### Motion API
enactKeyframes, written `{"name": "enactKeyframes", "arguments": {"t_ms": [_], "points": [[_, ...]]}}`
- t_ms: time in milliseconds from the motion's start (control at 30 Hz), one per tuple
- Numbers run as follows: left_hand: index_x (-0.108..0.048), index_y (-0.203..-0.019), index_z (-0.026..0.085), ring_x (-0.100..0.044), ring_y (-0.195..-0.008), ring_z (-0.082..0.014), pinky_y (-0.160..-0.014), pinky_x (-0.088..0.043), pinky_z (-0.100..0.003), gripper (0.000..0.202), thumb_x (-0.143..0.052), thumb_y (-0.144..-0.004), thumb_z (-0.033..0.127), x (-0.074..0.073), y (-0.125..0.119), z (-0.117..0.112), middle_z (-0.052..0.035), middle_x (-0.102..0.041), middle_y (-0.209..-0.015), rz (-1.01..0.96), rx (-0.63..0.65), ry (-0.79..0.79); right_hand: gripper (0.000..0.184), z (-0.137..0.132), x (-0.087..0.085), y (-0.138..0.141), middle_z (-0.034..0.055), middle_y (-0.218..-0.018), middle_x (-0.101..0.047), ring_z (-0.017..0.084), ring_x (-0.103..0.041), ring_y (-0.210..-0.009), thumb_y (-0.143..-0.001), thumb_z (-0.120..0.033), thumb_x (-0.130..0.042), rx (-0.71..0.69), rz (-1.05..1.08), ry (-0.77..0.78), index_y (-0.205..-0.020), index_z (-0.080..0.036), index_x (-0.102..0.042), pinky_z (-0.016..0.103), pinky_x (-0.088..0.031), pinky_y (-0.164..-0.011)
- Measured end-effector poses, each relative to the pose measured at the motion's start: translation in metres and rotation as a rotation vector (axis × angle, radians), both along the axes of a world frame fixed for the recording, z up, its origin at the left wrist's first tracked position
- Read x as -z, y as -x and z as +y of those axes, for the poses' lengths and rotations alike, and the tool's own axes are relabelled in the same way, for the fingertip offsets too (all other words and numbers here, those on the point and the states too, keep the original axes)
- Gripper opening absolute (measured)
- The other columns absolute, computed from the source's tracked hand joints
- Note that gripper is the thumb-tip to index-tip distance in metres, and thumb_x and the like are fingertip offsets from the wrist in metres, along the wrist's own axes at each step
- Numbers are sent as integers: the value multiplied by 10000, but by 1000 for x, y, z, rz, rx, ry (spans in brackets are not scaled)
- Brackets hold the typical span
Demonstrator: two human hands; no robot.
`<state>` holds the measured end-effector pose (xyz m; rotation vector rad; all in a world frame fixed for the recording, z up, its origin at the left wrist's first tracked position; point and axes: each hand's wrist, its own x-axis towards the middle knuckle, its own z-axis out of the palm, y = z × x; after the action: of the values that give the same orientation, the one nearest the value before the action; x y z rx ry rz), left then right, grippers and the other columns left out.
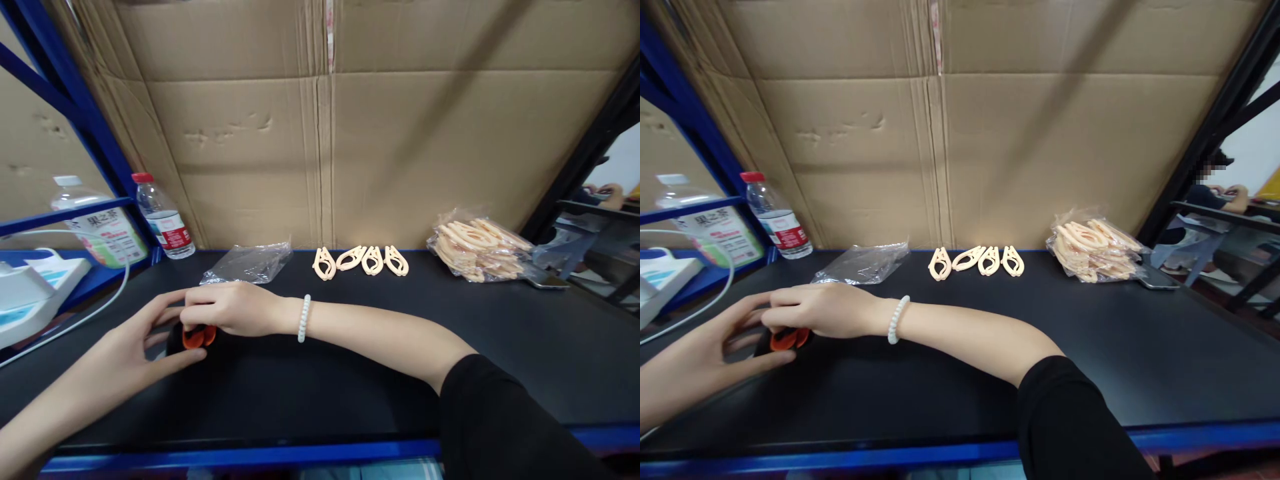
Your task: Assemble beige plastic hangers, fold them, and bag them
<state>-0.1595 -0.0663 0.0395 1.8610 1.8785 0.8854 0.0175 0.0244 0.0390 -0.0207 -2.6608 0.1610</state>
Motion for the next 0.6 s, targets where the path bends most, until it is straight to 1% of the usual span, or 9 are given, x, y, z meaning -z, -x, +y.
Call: {"name": "enactKeyframes", "arguments": {"t_ms": [33, 133, 233, 300, 367, 433, 533, 600], "points": [[-466, -1173, 240, -701, -968, -306, -932, -542, -457, 823, -784, -483, 558, 0, 1, 0, -66, -713, -1047, -48, 5, 22, 169, 1, 1, 0, 14, -1058, -585, 133, -519, -981, -953, -69, -450, -6, 19, -35, -932, -188, -569, 212, -412, -822], [-454, -1190, 259, -704, -984, -299, -936, -545, -442, 825, -811, -493, 519, 1, 3, 0, -50, -719, -1054, -159, 5, 60, 179, 0, 4, 2, 31, -1055, -584, 132, -519, -961, -959, -55, -438, -11, 101, -209, -986, -166, -576, 212, -413, -789], [-459, -1183, 263, -705, -984, -291, -934, -551, -421, 805, -814, -505, 512, -2, 4, 1, -40, -727, -1048, -205, -6, 95, 184, -7, 3, 3, 39, -1000, -586, 148, -534, -930, -975, -84, -421, 85, 113, -323, -993, -160, -588, 237, -422, -754], [-470, -1167, 255, -709, -966, -291, -903, -571, -408, 812, -822, -483, 514, -6, 2, 2, -35, -736, -1012, -216, -22, 120, 178, -15, 0, 4, 53, -973, -588, 166, -550, -908, -978, -102, -425, 167, 79, -352, -995, -150, -596, 256, -432, -708], [-484, -1144, 243, -711, -943, -301, -861, -590, -403, 829, -834, -442, 513, -9, 0, 3, -22, -745, -931, -238, -50, 127, 167, -21, -5, 5, 62, -965, -597, 176, -564, -904, -976, -112, -442, 206, 31, -348, -986, -146, -605, 259, -437, -668], [-494, -1125, 237, -713, -922, -310, -828, -599, -399, 848, -847, -402, 506, -10, -1, 4, -4, -744, -841, -264, -81, 133, 144, -25, -9, 6, 58, -980, -610, 175, -576, -899, -969, -131, -476, 196, -4, -304, -962, -153, -618, 255, -439, -651], [-490, -1127, 260, -715, -918, -296, -827, -592, -381, 862, -860, -387, 503, -9, 1, 3, 17, -748, -807, -297, -97, 162, 112, -23, -10, 8, 47, -1047, -625, 164, -595, -897, -949, -153, -535, 151, 4, -162, -920, -164, -643, 244, -445, -655], [-485, -1130, 279, -714, -931, -283, -845, -581, -370, 858, -857, -393, 513, -9, 1, 1, 23, -755, -813, -313, -98, 168, 122, -19, -6, 9, 39, -1082, -630, 151, -604, -918, -930, -123, -553, 120, 61, -63, -897, -170, -660, 227, -453, -681]]}}
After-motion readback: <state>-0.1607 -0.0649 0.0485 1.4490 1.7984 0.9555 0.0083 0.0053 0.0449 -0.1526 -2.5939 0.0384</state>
